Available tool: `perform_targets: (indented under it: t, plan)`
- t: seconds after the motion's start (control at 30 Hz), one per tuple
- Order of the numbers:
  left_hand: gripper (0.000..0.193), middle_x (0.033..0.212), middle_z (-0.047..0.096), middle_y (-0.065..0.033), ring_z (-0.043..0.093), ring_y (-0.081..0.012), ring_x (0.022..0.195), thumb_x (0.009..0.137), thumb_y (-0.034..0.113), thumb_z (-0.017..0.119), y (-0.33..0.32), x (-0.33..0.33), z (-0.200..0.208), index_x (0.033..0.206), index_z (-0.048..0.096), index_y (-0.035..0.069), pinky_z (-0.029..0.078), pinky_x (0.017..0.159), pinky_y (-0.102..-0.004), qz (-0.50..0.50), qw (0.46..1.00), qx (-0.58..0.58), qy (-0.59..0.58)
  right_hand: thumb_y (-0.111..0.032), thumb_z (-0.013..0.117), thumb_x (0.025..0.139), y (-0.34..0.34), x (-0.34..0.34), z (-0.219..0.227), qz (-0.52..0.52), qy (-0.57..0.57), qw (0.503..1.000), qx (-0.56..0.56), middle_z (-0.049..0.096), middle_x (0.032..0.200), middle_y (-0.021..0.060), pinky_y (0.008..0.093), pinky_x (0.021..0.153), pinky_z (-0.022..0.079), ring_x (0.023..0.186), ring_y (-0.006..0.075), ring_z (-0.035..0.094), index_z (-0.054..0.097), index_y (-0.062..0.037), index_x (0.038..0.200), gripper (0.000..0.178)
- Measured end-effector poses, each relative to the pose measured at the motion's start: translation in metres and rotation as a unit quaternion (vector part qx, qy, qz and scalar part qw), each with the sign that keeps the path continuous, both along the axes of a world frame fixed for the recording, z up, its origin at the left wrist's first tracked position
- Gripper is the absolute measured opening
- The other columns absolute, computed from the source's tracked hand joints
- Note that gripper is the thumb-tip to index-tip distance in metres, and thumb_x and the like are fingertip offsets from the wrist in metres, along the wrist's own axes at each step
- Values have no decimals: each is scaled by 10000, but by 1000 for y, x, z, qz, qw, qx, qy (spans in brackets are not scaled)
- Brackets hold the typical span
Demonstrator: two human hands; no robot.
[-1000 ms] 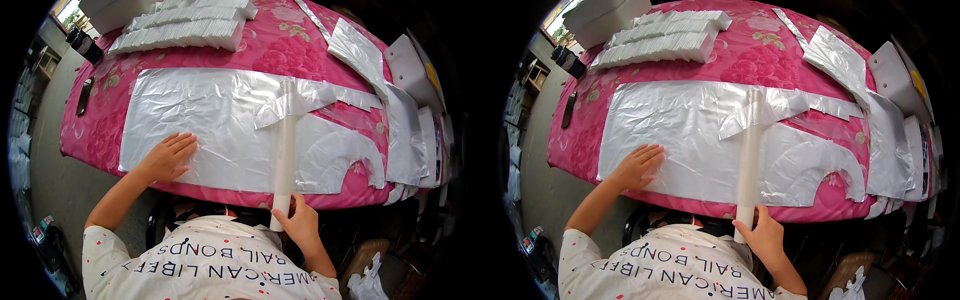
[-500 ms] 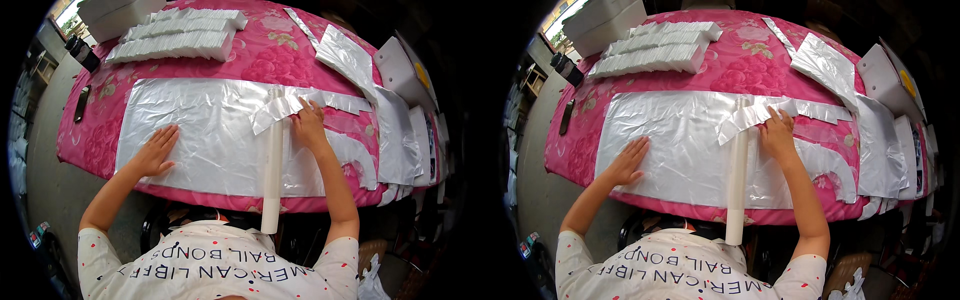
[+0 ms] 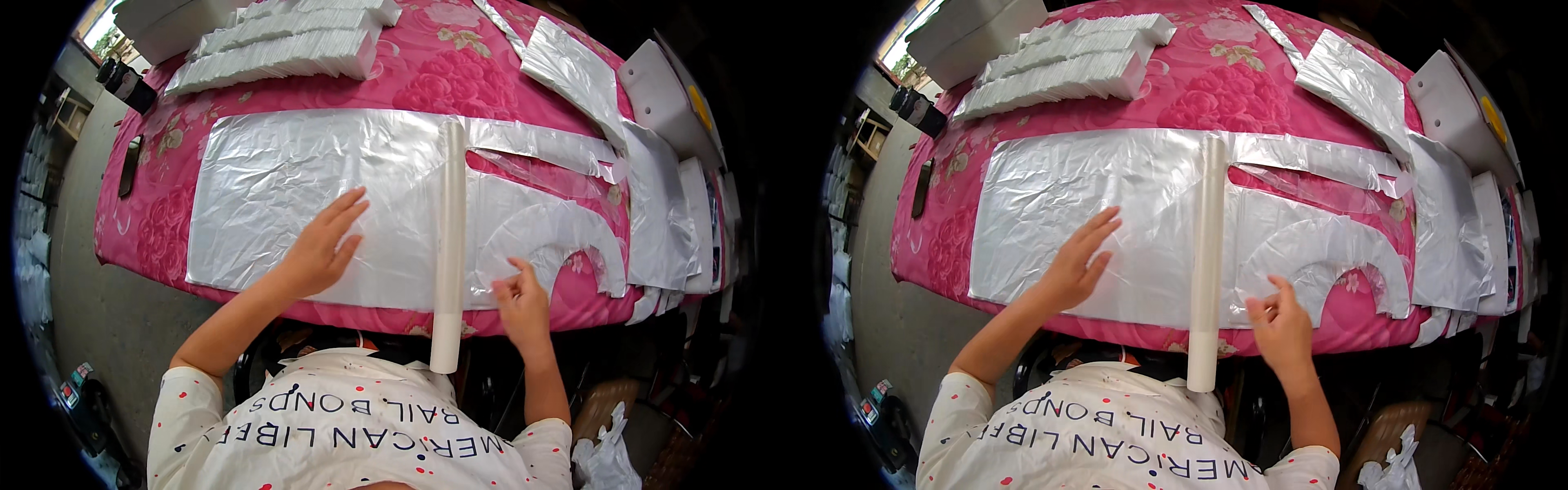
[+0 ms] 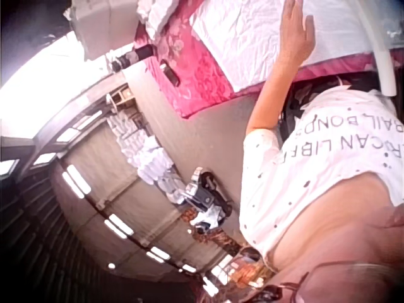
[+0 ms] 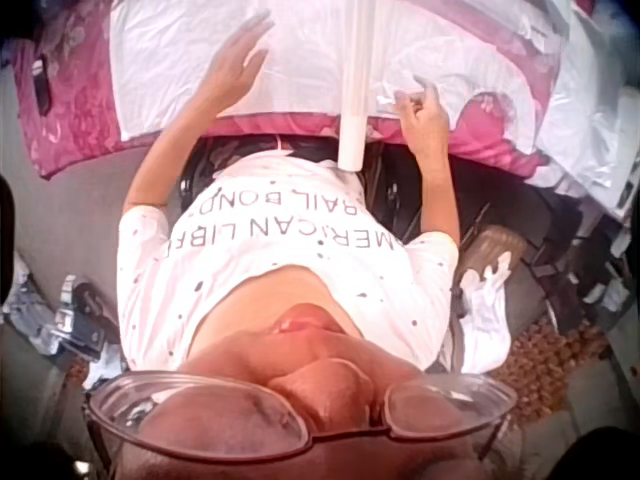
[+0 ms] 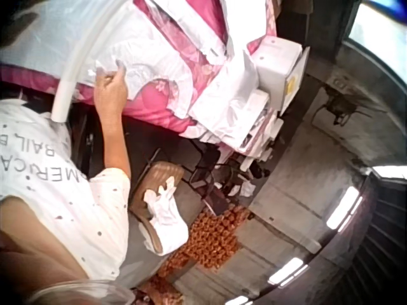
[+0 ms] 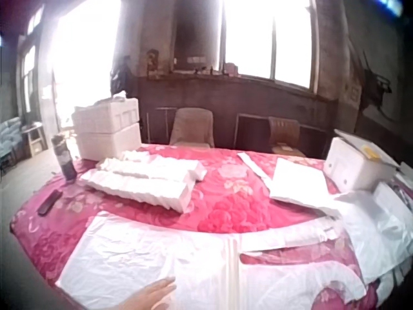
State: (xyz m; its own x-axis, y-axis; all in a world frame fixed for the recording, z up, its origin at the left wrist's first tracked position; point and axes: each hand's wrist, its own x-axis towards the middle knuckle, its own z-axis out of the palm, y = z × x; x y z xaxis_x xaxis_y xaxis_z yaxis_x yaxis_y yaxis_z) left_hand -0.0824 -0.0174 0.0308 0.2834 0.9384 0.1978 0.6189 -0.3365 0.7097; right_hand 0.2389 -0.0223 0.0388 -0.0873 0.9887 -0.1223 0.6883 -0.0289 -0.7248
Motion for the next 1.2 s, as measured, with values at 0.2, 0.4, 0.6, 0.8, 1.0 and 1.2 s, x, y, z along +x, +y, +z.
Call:
perform_targets:
  t: [0.2, 0.4, 0.6, 0.8, 1.0, 1.2]
  plan:
    - [527, 1407, 280, -241, 238, -356, 1331, 864, 148, 459, 18, 76, -39, 1308, 323, -101, 199, 1093, -428, -39, 994, 51, 88, -423, 640, 774, -52, -41, 9, 115, -61, 987, -95, 638, 724, 144, 360, 603, 495, 646, 292, 638, 196, 103, 1356, 901]
    - [631, 1431, 233, -249, 186, -343, 1358, 827, 221, 427, 20, 84, -51, 1342, 268, -107, 152, 1109, -432, -47, 971, 86, 217, -435, 633, 790, -44, -41, 13, 158, -102, 979, -83, 635, 746, 145, 354, 619, 497, 654, 298, 630, 390, 82, 1281, 753]
    - [650, 1431, 239, -233, 185, -332, 1360, 800, 197, 520, 3, 65, -39, 1337, 285, -84, 179, 1103, -428, -57, 982, 99, 153, -487, 540, 828, 28, -28, -10, 345, -109, 893, 267, 440, 1307, 174, 428, 969, 354, 1188, 362, 415, 461, -27, 1277, 648]
    - [529, 1380, 365, -187, 348, -330, 1281, 805, 78, 539, -66, -27, -17, 1302, 391, -26, 300, 1046, -388, 87, 994, 62, 16, -572, 418, 851, 47, -78, -17, 478, -67, 841, 246, 347, 1413, 126, 453, 1068, 226, 1330, 342, 253, 416, -82, 1333, 687]
    - [382, 1306, 478, -124, 436, -214, 1211, 949, 183, 367, -143, -118, -19, 1264, 460, -14, 320, 1008, -327, 336, 929, -6, -158, -433, 477, 881, -1, -235, 8, 714, 216, 666, -8, 586, 1122, 166, 408, 956, 375, 1066, 334, 532, 488, -35, 1261, 550]
    - [379, 1269, 494, -106, 473, -184, 1161, 960, 188, 361, -195, -127, -28, 1272, 458, -4, 346, 984, -307, 382, 895, -35, -228, -287, 516, 881, 30, -268, 19, 608, 312, 717, 137, 618, 1051, 143, 366, 834, 442, 975, 308, 577, 584, -24, 1115, 359]
